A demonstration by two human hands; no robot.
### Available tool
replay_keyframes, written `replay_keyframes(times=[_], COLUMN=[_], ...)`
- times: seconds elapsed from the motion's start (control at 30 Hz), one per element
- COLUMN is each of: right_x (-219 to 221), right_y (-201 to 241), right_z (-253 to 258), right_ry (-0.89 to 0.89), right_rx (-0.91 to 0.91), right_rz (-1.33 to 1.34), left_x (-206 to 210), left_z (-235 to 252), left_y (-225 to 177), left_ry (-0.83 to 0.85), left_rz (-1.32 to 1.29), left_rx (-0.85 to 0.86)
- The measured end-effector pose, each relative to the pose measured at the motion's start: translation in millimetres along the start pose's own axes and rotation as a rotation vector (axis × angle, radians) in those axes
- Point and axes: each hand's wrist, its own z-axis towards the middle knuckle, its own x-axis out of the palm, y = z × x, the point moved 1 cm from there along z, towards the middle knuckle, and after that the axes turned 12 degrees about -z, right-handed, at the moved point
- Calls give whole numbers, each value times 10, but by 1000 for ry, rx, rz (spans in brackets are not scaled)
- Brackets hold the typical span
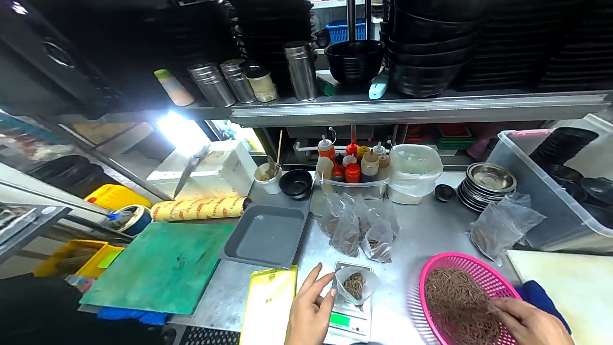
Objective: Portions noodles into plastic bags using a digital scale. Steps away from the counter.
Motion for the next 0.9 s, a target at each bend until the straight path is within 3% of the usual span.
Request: replay_keyframes(times=[0.27, 0.4, 0.6, 0.73, 0.8, 0.9], right_x=[-833, -1252, -1598, -1263, -842, -109], right_y=[474, 956, 1791, 2250, 2411, 2551], right_z=[53, 227, 502, 673, 752, 843], right_ry=[-224, -248, -249, -150, -59, 193], right_rx=[-81, -288, -564, -659, -647, -622], right_rz=[349, 597, 680, 655, 575, 242], left_x=[145, 191, 151, 93, 58, 8], left_z=[7, 43, 51, 0, -34, -80], left_y=[47, 51, 46, 58, 77, 88], left_ry=[98, 89, 62, 16, -19, -71], left_rz=[95, 115, 80, 5, -31, -59], left_rx=[-62, -87, -68, -46, -30, -33])
